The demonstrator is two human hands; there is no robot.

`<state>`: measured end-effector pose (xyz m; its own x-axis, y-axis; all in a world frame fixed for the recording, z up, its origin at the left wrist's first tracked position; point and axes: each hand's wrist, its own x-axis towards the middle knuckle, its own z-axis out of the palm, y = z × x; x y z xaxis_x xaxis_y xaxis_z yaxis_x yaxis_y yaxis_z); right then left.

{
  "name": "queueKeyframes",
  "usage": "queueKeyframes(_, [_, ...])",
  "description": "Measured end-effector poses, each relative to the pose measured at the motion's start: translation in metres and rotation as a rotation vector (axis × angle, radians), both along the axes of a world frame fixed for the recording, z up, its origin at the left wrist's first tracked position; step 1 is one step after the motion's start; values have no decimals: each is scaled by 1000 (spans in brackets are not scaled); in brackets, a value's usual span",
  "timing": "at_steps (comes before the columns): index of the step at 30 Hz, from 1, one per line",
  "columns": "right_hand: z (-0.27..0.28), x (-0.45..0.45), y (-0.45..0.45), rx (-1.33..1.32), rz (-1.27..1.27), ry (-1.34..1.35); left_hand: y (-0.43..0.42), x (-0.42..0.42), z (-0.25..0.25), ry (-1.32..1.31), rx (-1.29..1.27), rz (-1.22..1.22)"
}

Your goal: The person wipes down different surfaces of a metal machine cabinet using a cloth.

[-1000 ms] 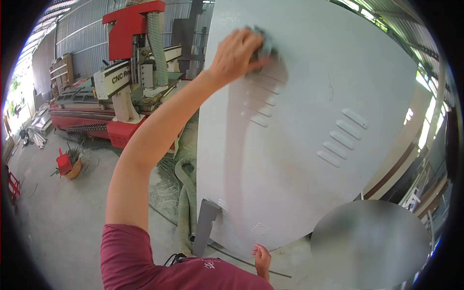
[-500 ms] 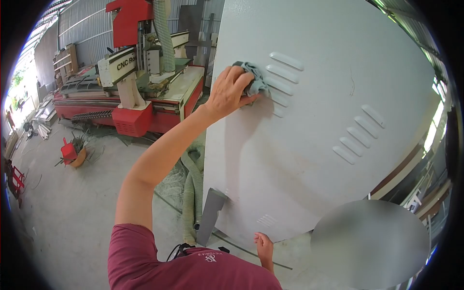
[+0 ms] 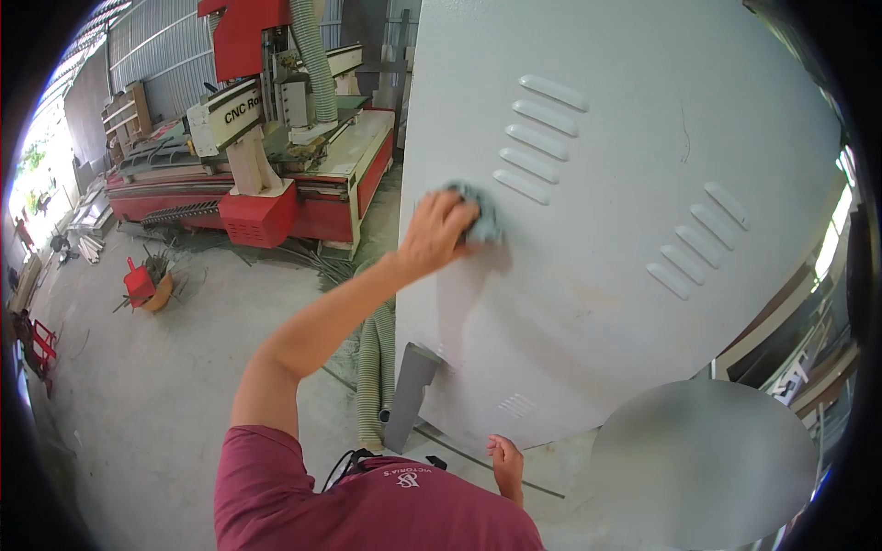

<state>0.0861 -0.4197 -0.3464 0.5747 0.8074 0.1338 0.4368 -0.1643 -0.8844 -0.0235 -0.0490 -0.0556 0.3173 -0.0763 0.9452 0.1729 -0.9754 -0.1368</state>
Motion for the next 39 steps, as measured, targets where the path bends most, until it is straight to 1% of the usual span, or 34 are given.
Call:
queueKeyframes(1, [0,-2,-1,5,-2,11,3,-8,-7,11,5,-2])
queueKeyframes(3, [2,-1,-3,-30,-12,30,12,-19,-14,152,89,49])
queueKeyframes(5, [8,-1,-5,-41,-24,31,38,-20,17,-36,70,149])
queueKeyframes(6, [11,-2,-5,-48,-29,33,54,-22,39,-114,95,164])
queueKeyframes(7, [12,-1,-5,-58,-28,35,54,-26,73,-184,94,187])
queueKeyframes(8, [11,1,-4,-68,-13,1,58,-27,98,-298,41,180])
queueKeyframes(9, [10,2,-4,-78,2,-31,61,-31,117,-355,16,171])
queueKeyframes(10, [9,2,-2,-86,3,-27,65,-31,126,-398,-36,222])
queueKeyframes(13, [6,-1,1,-36,-20,-7,50,-27,103,-378,-62,250])
queueKeyframes(15, [4,-3,4,-41,-30,-5,42,-18,39,-258,-120,178])
queueKeyframes(16, [4,-5,4,-24,-42,1,28,-16,3,-164,-99,191])
queueKeyframes(17, [3,-8,2,-27,-46,14,21,-14,-41,-1,-103,186])
queueKeyframes(18, [2,-10,1,-27,-52,26,11,-13,-70,150,-57,136])
queueKeyframes(19, [-1,-12,0,-3,-68,31,-7,-12,-83,235,-59,89])
queueKeyframes(20, [-4,-12,-4,-22,-54,17,-27,-10,-78,297,-97,9])
queueKeyframes(23, [-11,-5,-12,-39,-27,-16,-40,10,-49,296,-29,-77])
queueKeyframes(24, [-12,-2,-13,-42,-1,-30,-43,19,-28,207,0,-86])
queueKeyframes(25, [-13,1,-14,-39,-6,-32,-47,26,-5,205,4,-92])
queueKeyframes(27, [-14,8,-14,-40,-44,-72,-58,40,42,-20,112,-67])
queueKeyframes(29, [-3,11,-13,-28,-71,-43,-68,54,78,-149,188,-45])
queueKeyframes(32, [5,14,-12,2,-118,-14,-73,71,123,-202,212,-31])
queueKeyframes(34, [2,19,-22,17,-147,-10,-81,78,158,-374,152,56])
queueKeyframes(35, [-4,21,-25,11,-137,-6,-84,80,163,-398,119,72])
queueKeyframes(37, [-11,26,-33,8,-131,0,-90,83,152,-382,92,69])
queueKeyframes(39, [-14,33,-43,11,-111,-35,-97,91,112,-303,76,25])
